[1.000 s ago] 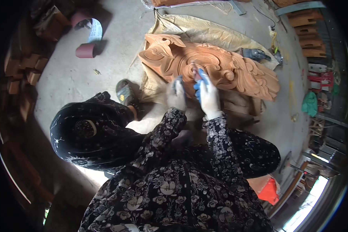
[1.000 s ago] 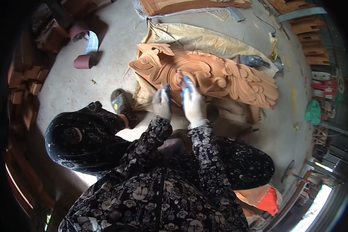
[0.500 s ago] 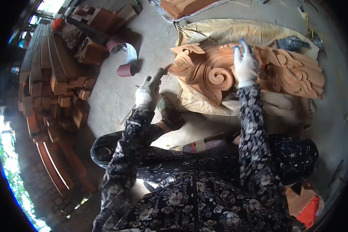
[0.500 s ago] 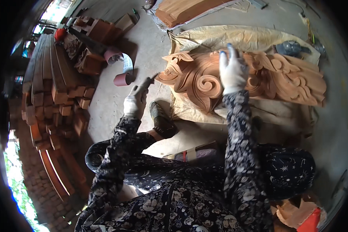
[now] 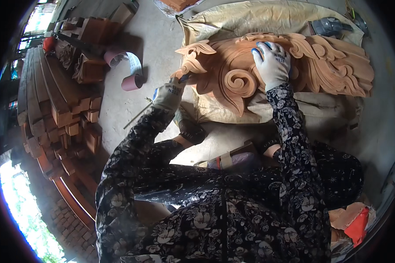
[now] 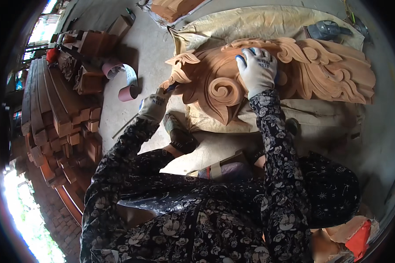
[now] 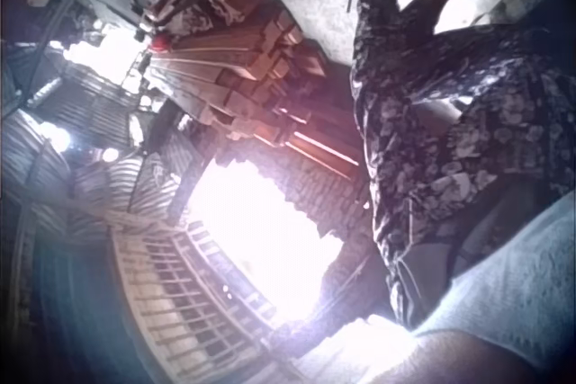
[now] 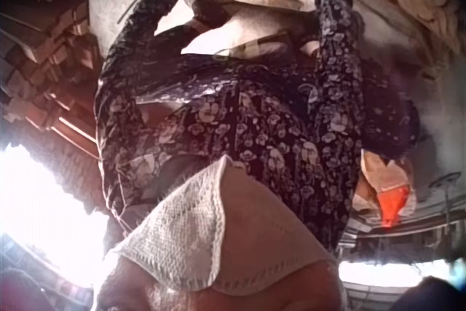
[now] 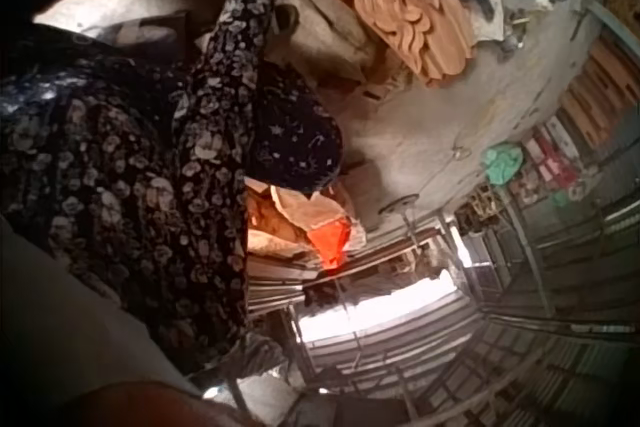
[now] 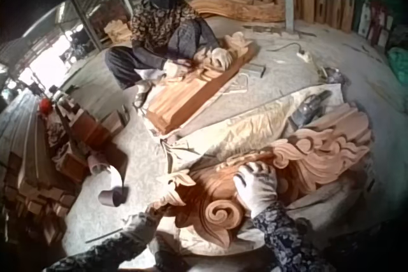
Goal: Sanding and cleaning an intricate wood carving using sandpaper and a brush.
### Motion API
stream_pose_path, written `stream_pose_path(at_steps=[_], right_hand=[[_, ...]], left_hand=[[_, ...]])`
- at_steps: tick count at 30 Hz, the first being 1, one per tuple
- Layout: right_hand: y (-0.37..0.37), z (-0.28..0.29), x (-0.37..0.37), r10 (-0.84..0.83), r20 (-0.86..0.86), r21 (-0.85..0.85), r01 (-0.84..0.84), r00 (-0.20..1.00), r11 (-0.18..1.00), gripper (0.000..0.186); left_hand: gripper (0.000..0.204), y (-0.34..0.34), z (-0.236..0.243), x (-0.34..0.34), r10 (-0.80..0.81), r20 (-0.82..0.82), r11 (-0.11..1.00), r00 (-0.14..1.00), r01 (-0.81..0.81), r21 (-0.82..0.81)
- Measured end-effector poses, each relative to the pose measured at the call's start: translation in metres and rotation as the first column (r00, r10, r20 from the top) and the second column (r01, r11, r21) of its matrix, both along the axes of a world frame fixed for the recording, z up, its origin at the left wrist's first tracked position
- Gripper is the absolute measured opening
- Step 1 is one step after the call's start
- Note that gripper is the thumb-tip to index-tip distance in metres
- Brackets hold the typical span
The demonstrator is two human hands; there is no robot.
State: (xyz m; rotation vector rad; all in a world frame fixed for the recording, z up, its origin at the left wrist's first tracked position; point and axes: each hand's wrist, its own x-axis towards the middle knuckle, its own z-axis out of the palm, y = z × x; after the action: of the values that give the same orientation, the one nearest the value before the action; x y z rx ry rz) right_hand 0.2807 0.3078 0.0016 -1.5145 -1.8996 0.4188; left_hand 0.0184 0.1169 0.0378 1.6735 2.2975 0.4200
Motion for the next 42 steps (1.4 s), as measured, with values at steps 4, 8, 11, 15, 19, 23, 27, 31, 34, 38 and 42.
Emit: stream_pose_path(at_steps=[4, 8, 11, 15, 19, 23, 27, 31, 34, 38, 42], right_hand=[[-0.002, -0.034, 0.005, 0.038, 0.353, -0.031, -0.029, 0.935, 0.999, 0.036], [-0.041, -0.053, -0.002, 0.155, 0.433, 0.078, -0.208, 0.888, 0.975, 0.03], [-0.048, -0.047, -0.005, 0.174, 0.389, 0.065, -0.215, 0.905, 0.974, 0.03], [-0.034, -0.028, -0.006, 0.135, 0.359, 0.045, -0.161, 0.923, 0.986, 0.032], [-0.021, -0.015, -0.01, 0.195, 0.462, -0.171, -0.129, 0.865, 0.977, 0.035], [0.002, -0.015, -0.015, 0.097, 0.481, -0.015, -0.102, 0.871, 0.995, 0.037], [0.019, -0.015, -0.015, 0.111, 0.503, -0.005, -0.126, 0.857, 0.992, 0.039], [0.027, -0.005, -0.013, 0.225, 0.498, -0.086, -0.211, 0.837, 0.974, 0.032], [0.033, 0.005, -0.019, -0.028, 0.44, 0.288, -0.111, 0.898, 0.951, 0.033], [0.028, 0.003, -0.036, 0.202, 0.464, -0.075, -0.188, 0.863, 0.979, 0.035], [0.009, -0.012, -0.046, 0.095, 0.427, 0.093, -0.148, 0.899, 0.985, 0.035]], left_hand=[[0.054, -0.011, -0.017, -0.009, -0.223, -0.18, 0.877, 0.958, 0.117, -0.466], [0.056, -0.037, -0.041, 0.001, -0.239, -0.212, 0.857, 0.948, 0.103, -0.505], [0.046, -0.042, -0.033, -0.004, -0.238, -0.234, 0.797, 0.942, 0.052, -0.601], [0.044, -0.018, -0.003, -0.01, -0.363, -0.287, 0.865, 0.887, 0.205, -0.459], [0.037, 0.001, 0.011, 0.002, -0.361, -0.25, 0.797, 0.898, 0.158, -0.583], [0.034, 0.031, -0.013, -0.029, -0.099, -0.24, 0.938, 0.966, 0.01, -0.348], [0.032, 0.011, -0.02, -0.103, -0.078, -0.389, 0.972, 0.918, -0.017, -0.233], [0.028, -0.028, 0.018, -0.159, 0.005, -0.437, 0.967, 0.899, -0.115, -0.226], [0.033, -0.028, 0.034, -0.14, -0.1, -0.536, 0.939, 0.838, -0.098, -0.328], [0.031, 0.01, 0.012, -0.069, -0.227, -0.329, 0.902, 0.917, 0.07, -0.426], [0.036, 0.017, -0.022, -0.06, -0.258, -0.295, 0.847, 0.92, 0.068, -0.528]])
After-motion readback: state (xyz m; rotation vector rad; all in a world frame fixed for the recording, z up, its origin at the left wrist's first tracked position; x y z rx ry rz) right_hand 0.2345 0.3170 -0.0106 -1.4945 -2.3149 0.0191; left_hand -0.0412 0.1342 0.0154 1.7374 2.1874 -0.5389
